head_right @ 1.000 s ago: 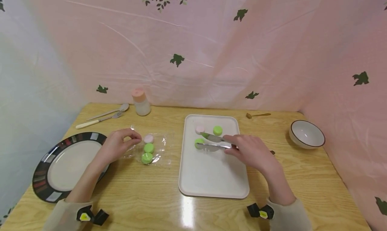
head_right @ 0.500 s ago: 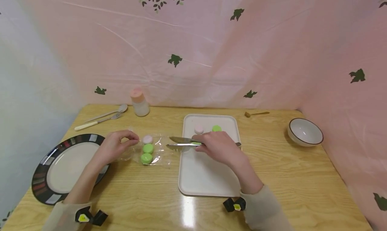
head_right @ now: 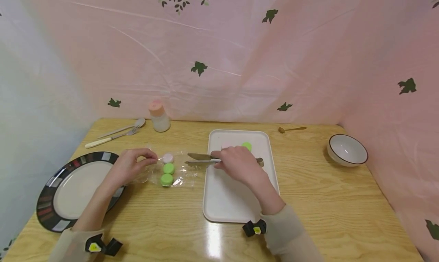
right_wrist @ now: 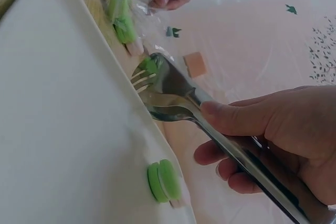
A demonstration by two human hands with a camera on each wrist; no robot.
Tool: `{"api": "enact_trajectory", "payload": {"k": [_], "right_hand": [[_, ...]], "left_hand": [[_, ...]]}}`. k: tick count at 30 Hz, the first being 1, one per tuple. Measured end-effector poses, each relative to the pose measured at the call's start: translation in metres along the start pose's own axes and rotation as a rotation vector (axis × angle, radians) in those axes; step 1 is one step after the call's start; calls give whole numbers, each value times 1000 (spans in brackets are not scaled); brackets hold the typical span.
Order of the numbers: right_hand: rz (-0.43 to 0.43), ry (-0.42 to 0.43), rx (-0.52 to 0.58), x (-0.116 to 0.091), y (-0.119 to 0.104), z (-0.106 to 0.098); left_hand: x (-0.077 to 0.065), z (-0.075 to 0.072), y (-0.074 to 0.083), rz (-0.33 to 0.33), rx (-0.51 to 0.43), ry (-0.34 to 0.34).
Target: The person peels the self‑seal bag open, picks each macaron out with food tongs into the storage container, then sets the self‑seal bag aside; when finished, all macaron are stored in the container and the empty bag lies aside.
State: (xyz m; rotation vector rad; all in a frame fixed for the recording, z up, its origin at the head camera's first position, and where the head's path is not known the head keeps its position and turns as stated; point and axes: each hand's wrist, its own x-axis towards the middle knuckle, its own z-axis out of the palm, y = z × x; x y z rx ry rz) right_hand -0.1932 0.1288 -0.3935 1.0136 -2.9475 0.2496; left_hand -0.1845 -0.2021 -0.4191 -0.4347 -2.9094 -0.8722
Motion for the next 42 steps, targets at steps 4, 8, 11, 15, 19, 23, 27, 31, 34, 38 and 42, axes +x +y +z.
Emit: {"api": "enact_trajectory", "payload": {"k": [4, 8, 11, 15, 19, 23, 27, 31, 34, 38, 42], "right_hand": [[-5, 3, -8, 1, 0, 0], [-20, -7, 22, 5, -5, 1], [-54, -7, 41, 10, -12, 4], [-101, 1, 28, 17, -22, 9], [-102, 2, 16, 22, -29, 12], [-90, -14, 22, 25, -32, 13], [-93, -23, 30, 26, -33, 14], [-103, -21, 20, 27, -33, 14], [-103, -21, 18, 27, -34, 14], [-105, -21, 5, 28, -36, 14], [-104, -16, -6, 28, -37, 14]], "left_hand": [[1, 1, 0, 2, 4, -1], [1, 1, 0, 6, 3, -1], [1, 1, 0, 9, 0, 6], [1, 1, 1, 14, -12, 16], [1, 2, 1, 21, -21, 20], [1, 3, 2, 24, -23, 19], [1, 3, 3, 20, -24, 12], [0, 3, 3, 8, -26, 9], [0, 4, 3, -1, -29, 3], [-1, 4, 3, -7, -25, 2], [0, 3, 4, -11, -20, 7]]}}
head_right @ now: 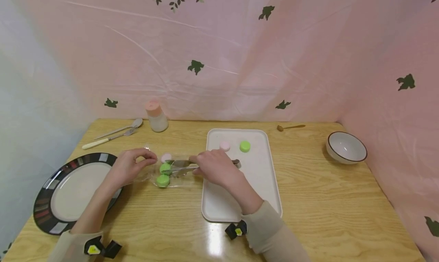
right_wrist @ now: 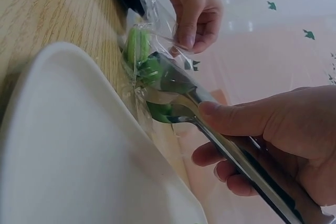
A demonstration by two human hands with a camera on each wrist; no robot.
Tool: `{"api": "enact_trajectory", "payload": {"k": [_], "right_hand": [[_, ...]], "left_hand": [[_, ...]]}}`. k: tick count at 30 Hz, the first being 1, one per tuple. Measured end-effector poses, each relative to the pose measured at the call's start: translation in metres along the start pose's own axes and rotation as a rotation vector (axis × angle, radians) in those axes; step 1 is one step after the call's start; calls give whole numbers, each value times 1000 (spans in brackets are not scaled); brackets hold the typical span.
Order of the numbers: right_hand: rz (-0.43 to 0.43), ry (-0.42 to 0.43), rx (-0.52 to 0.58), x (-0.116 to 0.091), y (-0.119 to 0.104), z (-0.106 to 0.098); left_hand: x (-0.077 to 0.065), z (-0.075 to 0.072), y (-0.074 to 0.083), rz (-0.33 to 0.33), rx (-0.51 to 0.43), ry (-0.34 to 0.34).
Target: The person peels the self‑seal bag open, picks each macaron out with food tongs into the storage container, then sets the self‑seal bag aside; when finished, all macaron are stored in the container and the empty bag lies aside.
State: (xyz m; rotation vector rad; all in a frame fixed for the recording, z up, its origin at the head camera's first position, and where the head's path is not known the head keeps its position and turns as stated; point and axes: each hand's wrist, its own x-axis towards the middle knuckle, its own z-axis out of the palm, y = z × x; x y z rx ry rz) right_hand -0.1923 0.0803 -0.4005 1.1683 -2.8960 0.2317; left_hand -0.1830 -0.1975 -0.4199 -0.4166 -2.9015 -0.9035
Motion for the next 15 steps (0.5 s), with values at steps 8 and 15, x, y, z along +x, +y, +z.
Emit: {"api": "enact_trajectory", "payload": {"k": [8, 15], "right_hand": [[6, -2, 0, -1, -1, 1], [13, -11, 2, -3, 1, -1]], "left_hand": [[1, 0, 0, 0, -2, -2], [0, 0, 1, 5, -3, -2]]}}
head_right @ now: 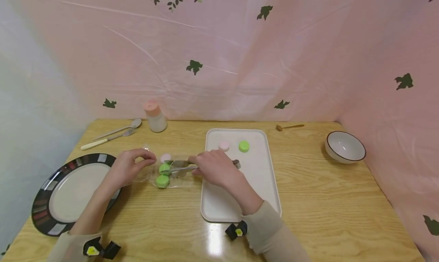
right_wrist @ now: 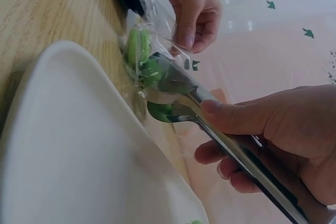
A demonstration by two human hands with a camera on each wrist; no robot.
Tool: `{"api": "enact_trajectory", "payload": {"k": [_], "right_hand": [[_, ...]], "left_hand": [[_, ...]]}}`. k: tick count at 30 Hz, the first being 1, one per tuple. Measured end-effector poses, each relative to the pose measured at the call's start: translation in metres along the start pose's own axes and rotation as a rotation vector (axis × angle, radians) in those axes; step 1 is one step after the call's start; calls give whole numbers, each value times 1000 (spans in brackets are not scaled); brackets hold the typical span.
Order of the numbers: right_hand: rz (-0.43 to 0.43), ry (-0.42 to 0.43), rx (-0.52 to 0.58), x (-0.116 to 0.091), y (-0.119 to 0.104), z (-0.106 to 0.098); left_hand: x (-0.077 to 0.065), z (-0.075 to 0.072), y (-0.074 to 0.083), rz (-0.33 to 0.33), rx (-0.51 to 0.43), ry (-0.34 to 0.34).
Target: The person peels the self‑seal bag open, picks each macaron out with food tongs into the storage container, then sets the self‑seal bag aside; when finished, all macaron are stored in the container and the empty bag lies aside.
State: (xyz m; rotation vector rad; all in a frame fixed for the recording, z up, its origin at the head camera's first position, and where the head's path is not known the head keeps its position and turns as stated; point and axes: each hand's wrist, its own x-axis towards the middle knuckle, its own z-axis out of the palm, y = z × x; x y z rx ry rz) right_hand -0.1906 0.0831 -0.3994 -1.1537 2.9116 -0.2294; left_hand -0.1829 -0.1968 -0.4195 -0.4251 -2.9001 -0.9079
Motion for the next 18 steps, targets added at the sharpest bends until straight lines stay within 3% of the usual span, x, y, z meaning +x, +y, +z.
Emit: {"api": "enact_trajectory", "payload": {"k": [18], "right_hand": [[9, -18, -24, -7, 6, -7]], "left_hand": [[0, 1, 2, 0, -9, 1]]}}
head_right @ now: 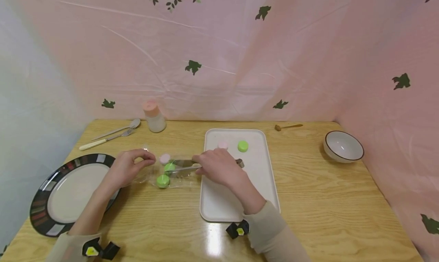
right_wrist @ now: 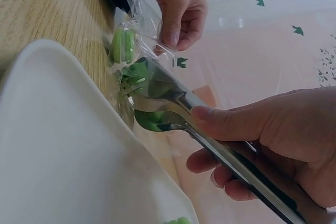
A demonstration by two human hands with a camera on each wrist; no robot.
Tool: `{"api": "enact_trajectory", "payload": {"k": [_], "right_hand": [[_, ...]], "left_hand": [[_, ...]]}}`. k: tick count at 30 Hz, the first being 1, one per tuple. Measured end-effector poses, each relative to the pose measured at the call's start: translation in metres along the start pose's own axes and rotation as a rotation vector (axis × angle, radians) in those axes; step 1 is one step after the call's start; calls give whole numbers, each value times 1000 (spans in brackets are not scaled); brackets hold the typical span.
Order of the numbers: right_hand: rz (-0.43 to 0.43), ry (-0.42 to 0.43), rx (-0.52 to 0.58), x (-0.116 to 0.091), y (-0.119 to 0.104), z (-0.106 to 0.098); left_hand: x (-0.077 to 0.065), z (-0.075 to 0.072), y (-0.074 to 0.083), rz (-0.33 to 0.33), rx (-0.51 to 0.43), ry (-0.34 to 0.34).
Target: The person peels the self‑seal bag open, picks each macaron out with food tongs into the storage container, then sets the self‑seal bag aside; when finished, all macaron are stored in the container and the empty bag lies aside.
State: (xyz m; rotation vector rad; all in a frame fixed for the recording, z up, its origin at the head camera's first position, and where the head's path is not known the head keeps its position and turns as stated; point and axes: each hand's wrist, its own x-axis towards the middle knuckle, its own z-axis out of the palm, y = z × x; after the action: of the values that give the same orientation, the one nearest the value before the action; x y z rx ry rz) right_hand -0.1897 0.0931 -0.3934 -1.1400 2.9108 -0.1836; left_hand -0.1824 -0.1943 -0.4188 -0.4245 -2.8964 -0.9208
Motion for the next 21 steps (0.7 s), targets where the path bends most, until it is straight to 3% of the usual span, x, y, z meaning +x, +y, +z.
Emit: {"api": "enact_trajectory", "payload": {"k": [15, 21], "right_hand": [[1, 3, -9, 1, -3, 0], [26, 12, 22, -11, 5, -9]], "left_hand": [[0, 1, -3, 18, -3, 14], [1, 1, -4, 21, -7, 9]]}}
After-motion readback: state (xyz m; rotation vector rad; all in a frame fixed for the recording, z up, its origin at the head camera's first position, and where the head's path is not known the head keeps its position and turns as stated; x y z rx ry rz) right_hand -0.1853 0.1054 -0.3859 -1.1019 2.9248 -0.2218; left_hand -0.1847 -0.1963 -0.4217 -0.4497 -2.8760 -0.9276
